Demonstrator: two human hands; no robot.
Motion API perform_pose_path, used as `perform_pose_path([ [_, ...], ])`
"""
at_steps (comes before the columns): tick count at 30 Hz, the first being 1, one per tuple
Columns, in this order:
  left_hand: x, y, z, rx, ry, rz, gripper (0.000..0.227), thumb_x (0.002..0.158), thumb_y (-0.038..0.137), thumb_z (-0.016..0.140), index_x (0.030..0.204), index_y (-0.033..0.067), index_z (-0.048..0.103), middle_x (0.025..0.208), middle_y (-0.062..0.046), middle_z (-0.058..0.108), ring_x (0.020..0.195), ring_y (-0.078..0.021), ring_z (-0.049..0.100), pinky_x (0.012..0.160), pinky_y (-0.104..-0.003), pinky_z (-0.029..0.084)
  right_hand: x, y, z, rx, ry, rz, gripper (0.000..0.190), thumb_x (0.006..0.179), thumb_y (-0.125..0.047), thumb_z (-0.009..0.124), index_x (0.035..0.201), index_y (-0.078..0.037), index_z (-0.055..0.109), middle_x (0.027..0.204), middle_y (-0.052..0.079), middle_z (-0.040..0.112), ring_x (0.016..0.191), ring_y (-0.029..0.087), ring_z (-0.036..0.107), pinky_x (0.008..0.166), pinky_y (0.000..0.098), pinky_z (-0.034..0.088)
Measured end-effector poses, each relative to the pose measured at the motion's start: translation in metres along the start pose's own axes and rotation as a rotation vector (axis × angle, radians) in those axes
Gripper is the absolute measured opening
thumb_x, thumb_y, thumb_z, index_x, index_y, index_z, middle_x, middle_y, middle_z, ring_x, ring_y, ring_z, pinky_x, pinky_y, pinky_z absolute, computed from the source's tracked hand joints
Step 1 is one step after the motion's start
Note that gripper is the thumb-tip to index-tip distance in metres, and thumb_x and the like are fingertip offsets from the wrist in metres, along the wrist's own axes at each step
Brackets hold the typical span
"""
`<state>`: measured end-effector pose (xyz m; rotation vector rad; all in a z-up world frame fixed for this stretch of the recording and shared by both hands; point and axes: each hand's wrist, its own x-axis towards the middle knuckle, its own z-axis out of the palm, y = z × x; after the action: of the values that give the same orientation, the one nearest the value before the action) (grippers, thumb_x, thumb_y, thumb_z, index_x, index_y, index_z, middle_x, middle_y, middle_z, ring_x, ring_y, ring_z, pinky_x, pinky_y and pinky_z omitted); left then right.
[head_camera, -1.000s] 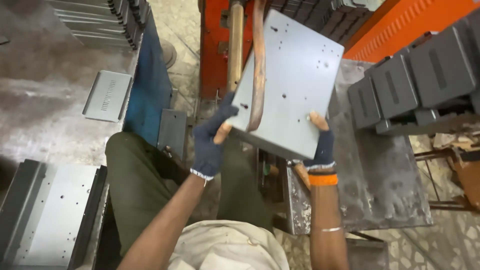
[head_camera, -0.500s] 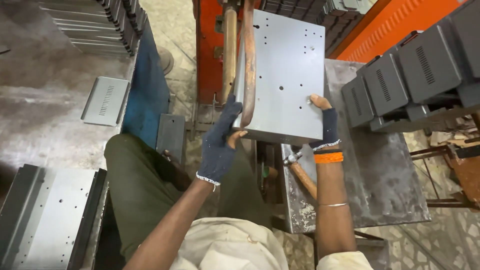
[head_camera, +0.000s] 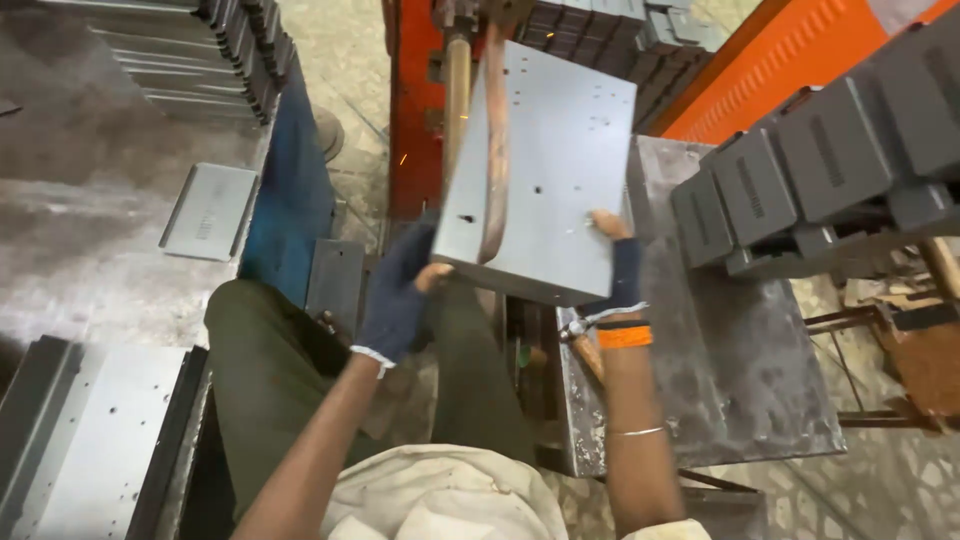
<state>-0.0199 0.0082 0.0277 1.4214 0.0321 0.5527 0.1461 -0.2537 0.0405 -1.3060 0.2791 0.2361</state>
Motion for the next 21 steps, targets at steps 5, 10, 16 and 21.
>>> perform_pose_path([
  [5, 0.003, -0.005, -0.018, 0.080, -0.073, 0.006, 0.056, 0.089, 0.012, 0.078, 0.142, 0.0078, 0.059, 0.137, -0.016, 0.066, 0.131, -0.0274, 0.059, 0.110, -0.044, 0.048, -0.011, 0.008, 0.018, 0.158, 0.021, -0.058, 0.031, 0.076, -0.027, 0.082, 0.101, -0.010, 0.073, 0.089, 0.008, 0.075, 0.075, 0.016, 0.071, 0.071, 0.0340, 0.057],
  [10, 0.007, -0.010, -0.042, 0.027, -0.038, -0.031, 0.054, 0.091, 0.008, 0.073, 0.143, 0.0040, 0.057, 0.139, -0.019, 0.063, 0.132, -0.0251, 0.056, 0.113, -0.045, 0.044, 0.018, 0.049, 0.013, 0.064, -0.139, -0.255, 0.028, 0.089, -0.020, 0.061, 0.110, -0.005, 0.072, 0.103, 0.004, 0.075, 0.096, 0.011, 0.067, 0.094, 0.0261, 0.052],
  [16, 0.006, -0.003, -0.053, 0.000, -0.034, -0.014, 0.053, 0.095, 0.014, 0.071, 0.145, 0.0051, 0.055, 0.141, -0.018, 0.062, 0.133, -0.0265, 0.056, 0.114, -0.047, 0.043, 0.009, 0.053, 0.034, 0.116, -0.161, -0.157, 0.035, 0.083, -0.024, 0.067, 0.112, -0.004, 0.073, 0.101, 0.007, 0.074, 0.089, 0.014, 0.067, 0.090, 0.0278, 0.053],
  [21, 0.010, -0.018, -0.075, 0.046, -0.046, 0.021, 0.048, 0.096, 0.008, 0.067, 0.143, 0.0014, 0.056, 0.140, -0.022, 0.062, 0.136, -0.0317, 0.054, 0.114, -0.048, 0.043, -0.026, 0.027, 0.057, 0.140, -0.071, 0.130, 0.038, 0.083, -0.036, 0.076, 0.118, -0.020, 0.077, 0.106, 0.007, 0.078, 0.089, 0.011, 0.074, 0.085, 0.0269, 0.060],
])
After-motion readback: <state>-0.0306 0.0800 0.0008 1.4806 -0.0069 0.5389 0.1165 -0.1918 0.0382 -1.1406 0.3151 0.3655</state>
